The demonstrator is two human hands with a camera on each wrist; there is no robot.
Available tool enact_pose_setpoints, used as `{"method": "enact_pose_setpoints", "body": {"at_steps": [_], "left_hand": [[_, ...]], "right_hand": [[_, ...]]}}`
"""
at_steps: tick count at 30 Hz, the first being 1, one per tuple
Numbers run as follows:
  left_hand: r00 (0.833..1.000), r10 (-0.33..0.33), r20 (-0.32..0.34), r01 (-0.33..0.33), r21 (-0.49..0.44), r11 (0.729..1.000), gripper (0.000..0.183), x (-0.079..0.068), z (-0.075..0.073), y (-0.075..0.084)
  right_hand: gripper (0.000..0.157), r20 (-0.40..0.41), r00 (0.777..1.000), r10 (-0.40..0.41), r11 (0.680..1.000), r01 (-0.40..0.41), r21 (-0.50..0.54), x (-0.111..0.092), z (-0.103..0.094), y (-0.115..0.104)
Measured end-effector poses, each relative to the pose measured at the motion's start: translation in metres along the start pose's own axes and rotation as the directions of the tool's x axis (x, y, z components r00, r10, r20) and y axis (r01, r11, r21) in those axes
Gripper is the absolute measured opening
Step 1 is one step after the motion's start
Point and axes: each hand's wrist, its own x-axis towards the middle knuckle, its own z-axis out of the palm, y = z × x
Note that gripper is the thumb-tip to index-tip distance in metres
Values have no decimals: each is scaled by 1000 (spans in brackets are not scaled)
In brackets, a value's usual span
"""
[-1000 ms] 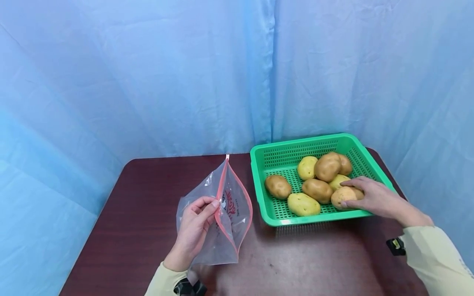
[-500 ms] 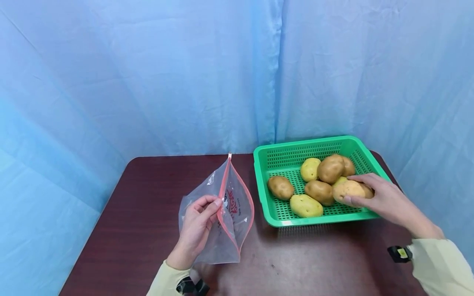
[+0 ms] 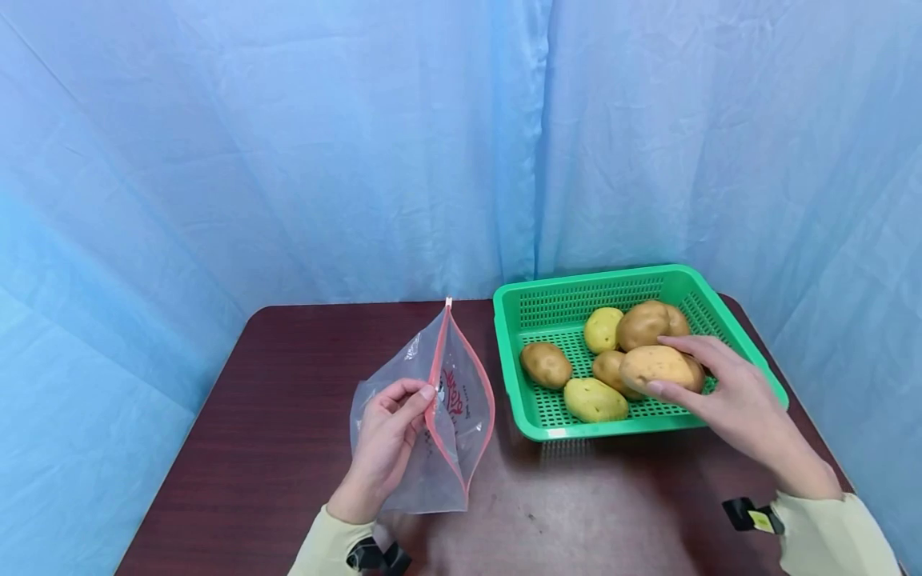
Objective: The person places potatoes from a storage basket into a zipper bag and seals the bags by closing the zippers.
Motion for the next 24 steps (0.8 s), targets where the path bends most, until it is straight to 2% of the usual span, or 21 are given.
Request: {"method": "enact_pose_setpoints", "body": {"at_steps": [8, 16, 24], "left_hand": [[1000, 8, -8, -8, -1, 1000, 5, 0, 6, 0], [999, 32, -20, -32, -33, 999, 5, 5, 13, -5], [998, 50, -25, -50, -28, 998, 3, 7, 20, -9]], "right_hand": [[62, -40, 999, -2, 995, 6, 102, -1, 5, -28], [63, -116, 992, -42, 984, 61, 165, -3, 8, -55], [65, -132, 991, -35, 970, 66, 236, -11, 15, -77]]}}
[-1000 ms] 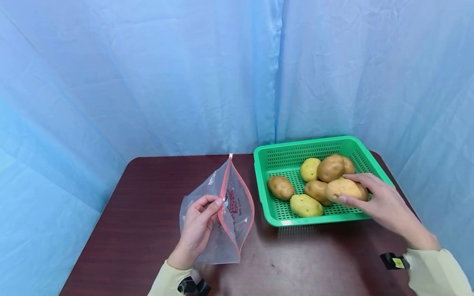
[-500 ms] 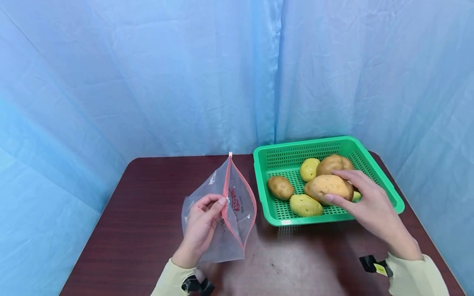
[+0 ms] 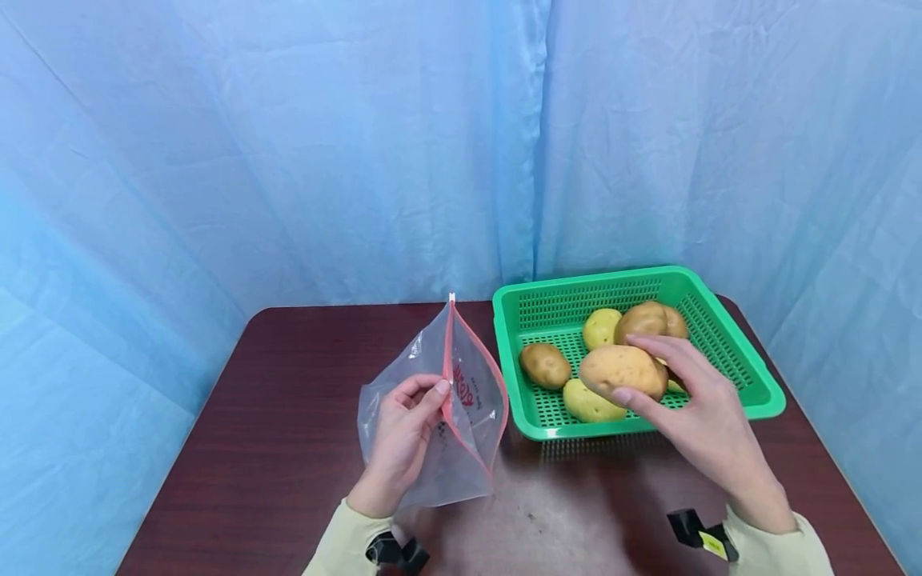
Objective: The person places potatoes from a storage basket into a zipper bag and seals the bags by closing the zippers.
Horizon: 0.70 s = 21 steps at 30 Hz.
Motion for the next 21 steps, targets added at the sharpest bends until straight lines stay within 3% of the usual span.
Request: {"method": "enact_pose_setpoints", "body": {"at_steps": [5, 12, 21], "left_hand": [[1000, -7, 2, 7, 1, 1000, 7, 0, 4, -1], [1000, -28, 5, 28, 3, 1000, 11, 0, 9, -3], [999, -37, 22, 37, 10, 999, 14, 1, 11, -7]], "right_hand": [[66, 2, 999, -36, 998, 36, 47, -6, 10, -7], [67, -23, 999, -23, 988, 26, 149, -13, 32, -18], [61, -105, 992, 67, 930, -24, 367, -11, 68, -36]]}}
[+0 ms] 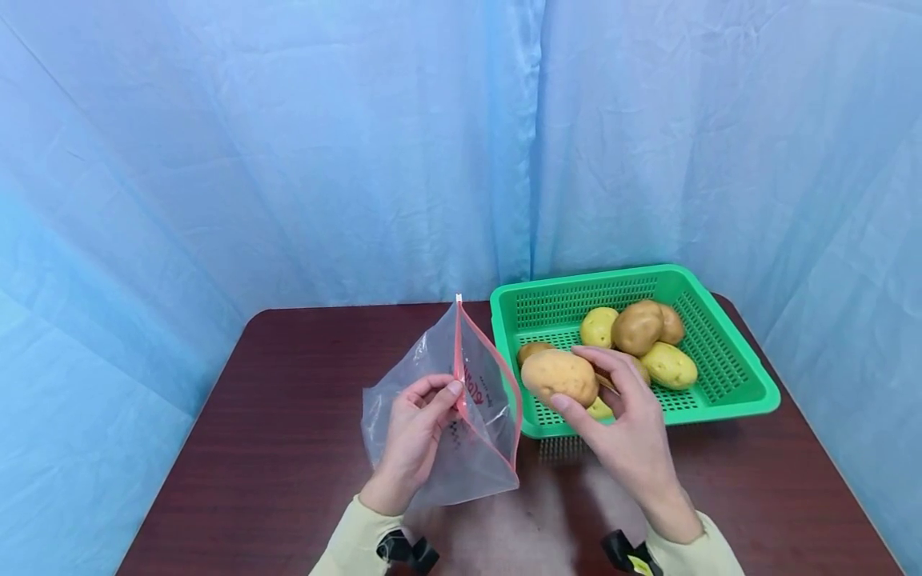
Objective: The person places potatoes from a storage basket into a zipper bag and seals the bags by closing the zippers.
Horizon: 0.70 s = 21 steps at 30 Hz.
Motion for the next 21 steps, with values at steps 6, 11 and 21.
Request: {"method": "enact_pose_setpoints", "body": {"at_steps": [6, 11, 21], "left_hand": [[1000, -5, -11, 5, 25, 1000, 16, 0, 0, 0], [1000, -10, -17, 10, 35, 999, 19, 0, 2, -1], [1000, -15, -20, 16, 55, 998, 15, -1, 3, -3]], "right_hand": [[53, -63, 997, 41, 998, -43, -38, 5, 19, -4], [49, -74, 995, 63, 992, -70, -100, 8, 31, -6], [45, -37, 994, 99, 957, -105, -269, 13, 49, 1]]}}
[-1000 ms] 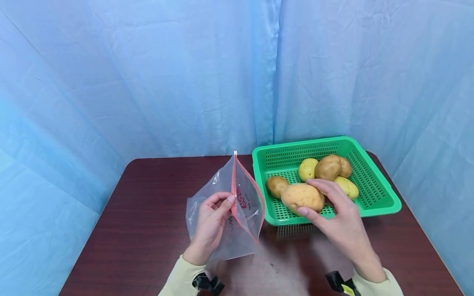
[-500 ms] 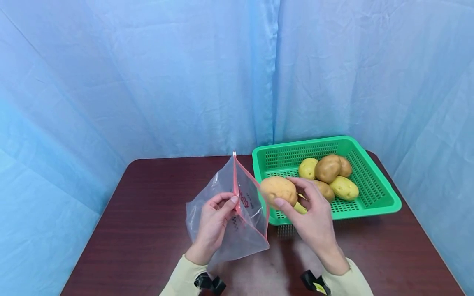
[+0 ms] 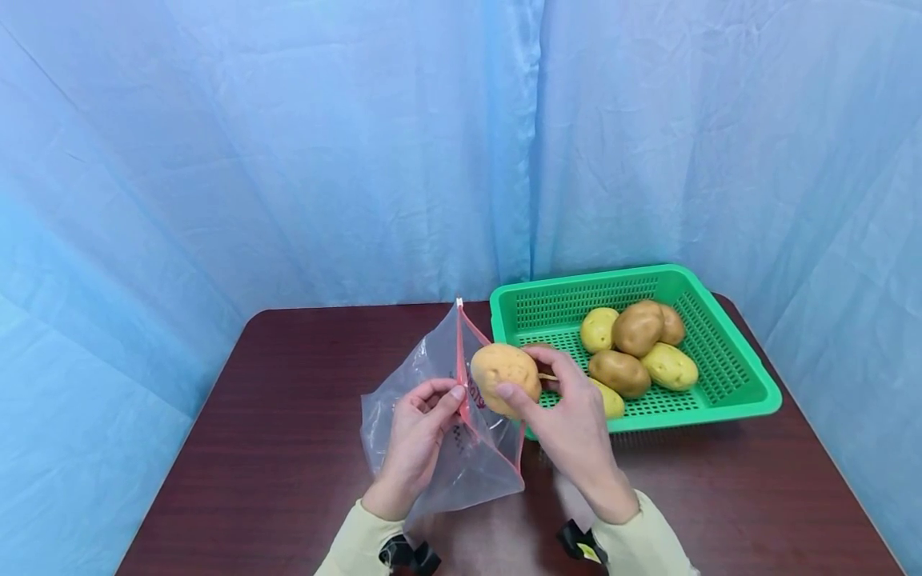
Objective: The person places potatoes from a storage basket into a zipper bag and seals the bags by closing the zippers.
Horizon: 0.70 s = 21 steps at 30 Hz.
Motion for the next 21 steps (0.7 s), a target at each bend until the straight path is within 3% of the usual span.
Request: {"method": "enact_pose_setpoints", "body": {"at_steps": [4, 12, 16, 21], "left_hand": [[1000, 5, -1, -5, -18, 1000, 15, -1, 1, 1], [999, 43, 33, -41, -37, 998, 14, -5, -1, 11], [997, 54, 47, -51, -54, 997, 10, -6, -1, 16], [995, 74, 62, -68, -86, 994, 6, -7, -3, 23]], "right_hand": [[48, -11, 999, -39, 990, 37, -136, 1, 6, 4], [54, -11, 988, -154, 947, 145, -286, 1, 10, 11], [50, 31, 978, -207, 927, 206, -312, 0, 12, 14], [37, 61, 976, -211, 939, 219, -264, 0, 7, 17]]}}
